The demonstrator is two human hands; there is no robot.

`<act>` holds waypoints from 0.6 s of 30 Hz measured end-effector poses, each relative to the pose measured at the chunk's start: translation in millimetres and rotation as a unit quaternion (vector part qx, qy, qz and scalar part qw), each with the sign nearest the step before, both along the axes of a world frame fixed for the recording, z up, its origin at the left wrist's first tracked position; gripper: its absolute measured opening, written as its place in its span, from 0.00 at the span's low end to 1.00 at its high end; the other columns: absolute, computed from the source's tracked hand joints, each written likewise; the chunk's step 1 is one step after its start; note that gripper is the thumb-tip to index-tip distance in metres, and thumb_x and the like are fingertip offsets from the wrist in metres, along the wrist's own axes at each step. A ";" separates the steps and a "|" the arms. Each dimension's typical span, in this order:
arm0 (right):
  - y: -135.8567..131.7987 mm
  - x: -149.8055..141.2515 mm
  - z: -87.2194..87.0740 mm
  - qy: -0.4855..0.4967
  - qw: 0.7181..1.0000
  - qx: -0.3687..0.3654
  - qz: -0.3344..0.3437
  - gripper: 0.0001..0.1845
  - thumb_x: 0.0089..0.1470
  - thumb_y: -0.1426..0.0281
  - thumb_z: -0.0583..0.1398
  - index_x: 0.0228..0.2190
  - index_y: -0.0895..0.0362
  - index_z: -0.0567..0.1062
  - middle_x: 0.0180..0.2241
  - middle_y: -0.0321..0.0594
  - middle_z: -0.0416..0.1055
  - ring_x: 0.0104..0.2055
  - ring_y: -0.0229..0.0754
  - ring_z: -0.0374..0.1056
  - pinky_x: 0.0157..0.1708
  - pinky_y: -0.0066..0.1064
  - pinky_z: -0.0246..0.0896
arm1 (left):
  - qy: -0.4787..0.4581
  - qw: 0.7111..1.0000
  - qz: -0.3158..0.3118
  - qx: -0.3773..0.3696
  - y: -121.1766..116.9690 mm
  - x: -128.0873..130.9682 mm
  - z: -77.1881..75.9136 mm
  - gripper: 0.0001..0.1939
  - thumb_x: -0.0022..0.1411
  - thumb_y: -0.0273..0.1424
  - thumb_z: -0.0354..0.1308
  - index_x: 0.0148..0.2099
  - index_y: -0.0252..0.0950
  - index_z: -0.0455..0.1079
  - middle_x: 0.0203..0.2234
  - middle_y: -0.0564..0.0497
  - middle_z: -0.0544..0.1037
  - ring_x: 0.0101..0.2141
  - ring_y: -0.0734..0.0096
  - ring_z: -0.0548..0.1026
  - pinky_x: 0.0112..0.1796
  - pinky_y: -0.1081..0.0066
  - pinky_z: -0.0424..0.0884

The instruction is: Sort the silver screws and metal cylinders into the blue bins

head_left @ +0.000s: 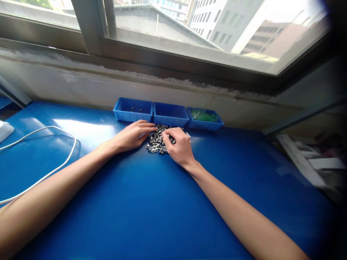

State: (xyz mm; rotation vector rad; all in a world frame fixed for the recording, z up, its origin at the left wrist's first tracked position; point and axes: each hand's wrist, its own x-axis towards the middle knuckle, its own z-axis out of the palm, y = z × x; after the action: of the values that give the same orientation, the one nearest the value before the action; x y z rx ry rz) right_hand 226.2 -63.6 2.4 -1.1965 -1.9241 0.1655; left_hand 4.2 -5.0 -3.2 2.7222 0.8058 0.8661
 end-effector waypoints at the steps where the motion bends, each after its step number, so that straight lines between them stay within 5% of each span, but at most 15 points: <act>1: 0.2 0.1 -0.4 -0.001 1.000 -0.001 0.003 0.09 0.63 0.70 0.58 0.32 0.54 0.77 0.35 0.42 0.80 0.42 0.48 0.72 0.47 0.41 0.66 | 0.013 1.000 -0.004 0.003 0.7 -0.3 -1.5 0.20 0.69 0.26 0.50 0.59 0.37 0.75 0.56 0.44 0.78 0.57 0.57 0.74 0.56 0.59 0.73; 18: -0.5 -0.2 0.5 0.000 1.000 -0.008 0.009 0.09 0.63 0.70 0.58 0.31 0.55 0.77 0.35 0.42 0.80 0.41 0.47 0.72 0.46 0.40 0.66 | 0.008 0.998 0.052 -0.020 2.0 -3.9 0.9 0.12 0.69 0.29 0.53 0.46 0.36 0.78 0.41 0.45 0.80 0.42 0.61 0.79 0.45 0.65 0.74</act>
State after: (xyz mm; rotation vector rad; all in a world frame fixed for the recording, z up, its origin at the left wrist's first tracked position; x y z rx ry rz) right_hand 226.0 -64.1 2.8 -1.1897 -1.9372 0.1902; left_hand 0.3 -3.0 -2.2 2.6766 0.9654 0.8390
